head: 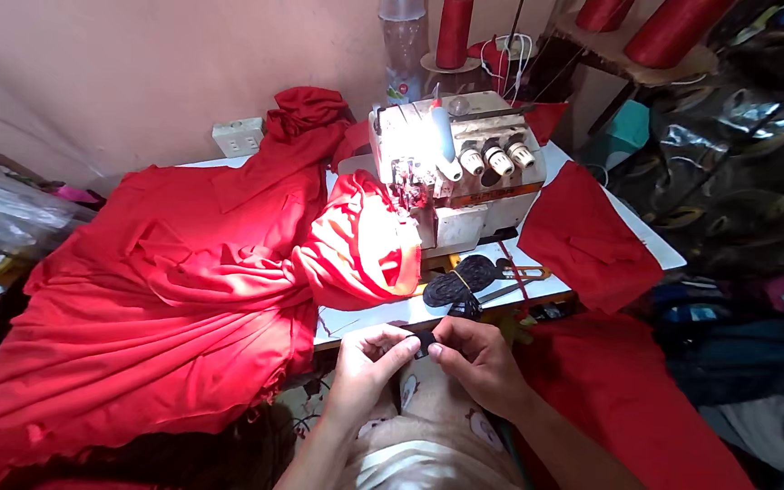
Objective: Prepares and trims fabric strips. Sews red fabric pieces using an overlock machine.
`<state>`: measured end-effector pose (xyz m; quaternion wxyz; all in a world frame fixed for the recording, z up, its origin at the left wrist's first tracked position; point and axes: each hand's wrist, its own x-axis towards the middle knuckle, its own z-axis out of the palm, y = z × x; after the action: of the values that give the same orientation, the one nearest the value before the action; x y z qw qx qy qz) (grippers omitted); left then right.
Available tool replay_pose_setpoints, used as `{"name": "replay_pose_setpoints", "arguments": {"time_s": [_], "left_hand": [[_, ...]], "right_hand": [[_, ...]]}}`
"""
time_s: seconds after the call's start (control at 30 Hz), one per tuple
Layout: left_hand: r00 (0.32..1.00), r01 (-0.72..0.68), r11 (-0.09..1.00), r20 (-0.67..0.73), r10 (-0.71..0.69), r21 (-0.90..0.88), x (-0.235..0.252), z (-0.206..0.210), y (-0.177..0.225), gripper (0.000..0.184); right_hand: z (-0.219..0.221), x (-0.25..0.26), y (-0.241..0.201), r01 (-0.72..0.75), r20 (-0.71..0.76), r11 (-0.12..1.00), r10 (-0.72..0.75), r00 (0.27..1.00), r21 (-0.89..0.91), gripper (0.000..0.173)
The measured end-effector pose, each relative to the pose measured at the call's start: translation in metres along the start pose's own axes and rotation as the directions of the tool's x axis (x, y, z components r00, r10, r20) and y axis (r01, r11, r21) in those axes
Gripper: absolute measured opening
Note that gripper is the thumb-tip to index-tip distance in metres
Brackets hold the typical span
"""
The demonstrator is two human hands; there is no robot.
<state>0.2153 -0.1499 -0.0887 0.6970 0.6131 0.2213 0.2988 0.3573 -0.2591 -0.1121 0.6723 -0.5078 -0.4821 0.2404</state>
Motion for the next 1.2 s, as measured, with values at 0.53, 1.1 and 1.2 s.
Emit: {"name": "replay_pose_setpoints", "arguments": {"time_s": [0.53,1.1,1.2], "left_hand": [[0.994,-0.074,0.992,-0.07,0.081,0.098,0.001,0.007,-0.004,0.006],[0.875,-0.478,0.635,0.264,0.406,0.607,0.007,-0.005,-0.001,0.01],[0.786,-0.606,0.459,0.402,0.469,0.649,0.018,-0.006,0.005,0.014]], "right_hand": [[-0.002,0.003,0.001,0.007,-0.033,0.999,-0.008,0.999,-0.038,0.01],[-0.028,0.032,-0.014,0.371,0.319,0.8,-0.238,0.917,-0.471,0.013],[-0.034,0.037,-0.018,0.418,0.336,0.759,-0.276,0.901,-0.499,0.016]]}}
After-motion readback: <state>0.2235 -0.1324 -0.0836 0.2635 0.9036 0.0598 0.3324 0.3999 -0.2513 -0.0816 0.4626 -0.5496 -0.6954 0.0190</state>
